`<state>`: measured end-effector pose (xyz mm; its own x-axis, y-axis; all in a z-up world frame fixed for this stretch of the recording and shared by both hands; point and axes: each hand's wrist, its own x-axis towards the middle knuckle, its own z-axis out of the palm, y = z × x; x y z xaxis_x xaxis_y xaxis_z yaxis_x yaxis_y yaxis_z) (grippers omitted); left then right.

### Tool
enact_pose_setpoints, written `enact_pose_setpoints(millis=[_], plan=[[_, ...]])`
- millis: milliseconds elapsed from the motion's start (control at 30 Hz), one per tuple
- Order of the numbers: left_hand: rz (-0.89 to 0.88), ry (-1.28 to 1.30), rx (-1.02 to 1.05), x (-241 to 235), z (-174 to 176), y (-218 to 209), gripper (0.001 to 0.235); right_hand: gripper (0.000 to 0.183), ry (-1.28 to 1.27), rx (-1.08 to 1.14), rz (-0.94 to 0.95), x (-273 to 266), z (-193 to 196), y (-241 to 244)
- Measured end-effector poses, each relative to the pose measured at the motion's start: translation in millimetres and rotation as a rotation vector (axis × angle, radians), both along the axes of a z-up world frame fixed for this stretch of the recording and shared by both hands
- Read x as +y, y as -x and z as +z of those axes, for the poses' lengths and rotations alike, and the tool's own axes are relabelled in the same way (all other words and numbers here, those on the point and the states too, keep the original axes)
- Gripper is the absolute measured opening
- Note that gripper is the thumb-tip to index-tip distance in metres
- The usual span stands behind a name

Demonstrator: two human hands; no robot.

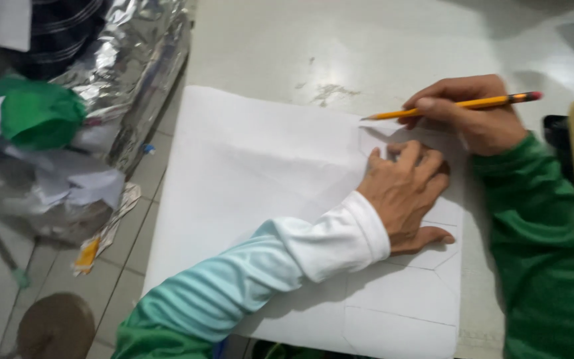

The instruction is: The person uses a pencil and a ruler to draw geometric patterns on a large sheet of white paper. They trace around a small paper template to create shapes and use the ruler to draw straight lines connecting the shapes.

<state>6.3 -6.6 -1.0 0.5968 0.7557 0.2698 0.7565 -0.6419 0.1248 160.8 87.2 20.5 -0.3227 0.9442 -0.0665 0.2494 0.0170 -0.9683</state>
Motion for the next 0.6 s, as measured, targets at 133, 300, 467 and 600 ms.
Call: enact_pose_setpoints(millis=[133,300,467,600], plan=[[0.024,-0.04,0.076,-0.9,-5.7,-1.8,0.09,0.051,-0.112,-0.152,0.105,-8.9,35.3,4.0],[0.015,-0.064,0.099,-0.7,-4.7,-2.8,0.092,0.022,-0.451,-0.44,0.215,-19.8,23.1,-22.7],[-0.002,-0.074,0.062,-1.0,0.6,0.1,0.097,0.018,-0.394,-0.45,0.261,-17.8,16.9,-34.5],[0.021,-0.113,0.141,-3.0,2.9,2.4,0.099,0.014,-0.401,-0.448,0.304,-15.4,14.4,-35.5]])
